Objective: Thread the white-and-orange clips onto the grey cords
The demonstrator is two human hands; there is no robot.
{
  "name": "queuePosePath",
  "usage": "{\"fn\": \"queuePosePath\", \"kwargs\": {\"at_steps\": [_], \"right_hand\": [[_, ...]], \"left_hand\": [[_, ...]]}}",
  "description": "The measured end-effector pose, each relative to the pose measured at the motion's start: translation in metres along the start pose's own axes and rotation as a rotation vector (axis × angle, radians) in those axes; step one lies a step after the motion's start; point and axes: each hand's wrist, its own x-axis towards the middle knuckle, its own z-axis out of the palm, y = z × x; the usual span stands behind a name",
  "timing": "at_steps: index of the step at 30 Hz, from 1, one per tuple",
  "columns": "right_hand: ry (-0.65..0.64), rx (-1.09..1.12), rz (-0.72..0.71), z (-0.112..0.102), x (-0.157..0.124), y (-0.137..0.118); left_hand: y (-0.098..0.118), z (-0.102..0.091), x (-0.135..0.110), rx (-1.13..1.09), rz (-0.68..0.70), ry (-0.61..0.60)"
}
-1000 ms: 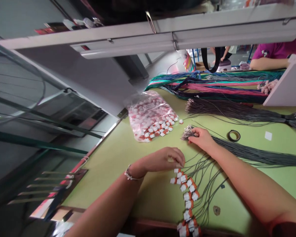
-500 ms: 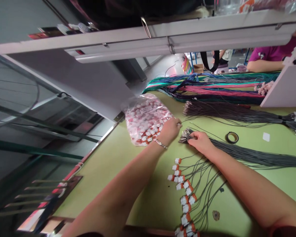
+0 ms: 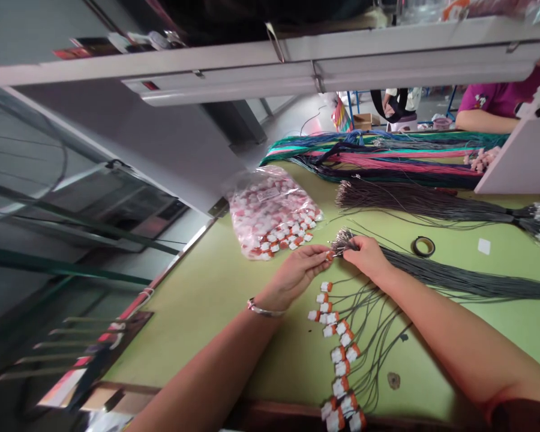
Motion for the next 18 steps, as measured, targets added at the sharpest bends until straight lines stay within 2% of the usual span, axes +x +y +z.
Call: {"fn": "queuePosePath", "kwargs": {"at_steps": [7,18], "right_hand": [[0.027,-0.047,-0.014,0.0030,-0.0030,-0.0049],[0.037,-0.331,-0.114,0.0039,-0.0019,0.0022]], "left_hand": [[0.0008,-0.0065,0.0012,-0.071,-0.021,-0.015],[-0.0039,-0.0040,-0.0020,-0.069,-0.008,-0.073]]}}
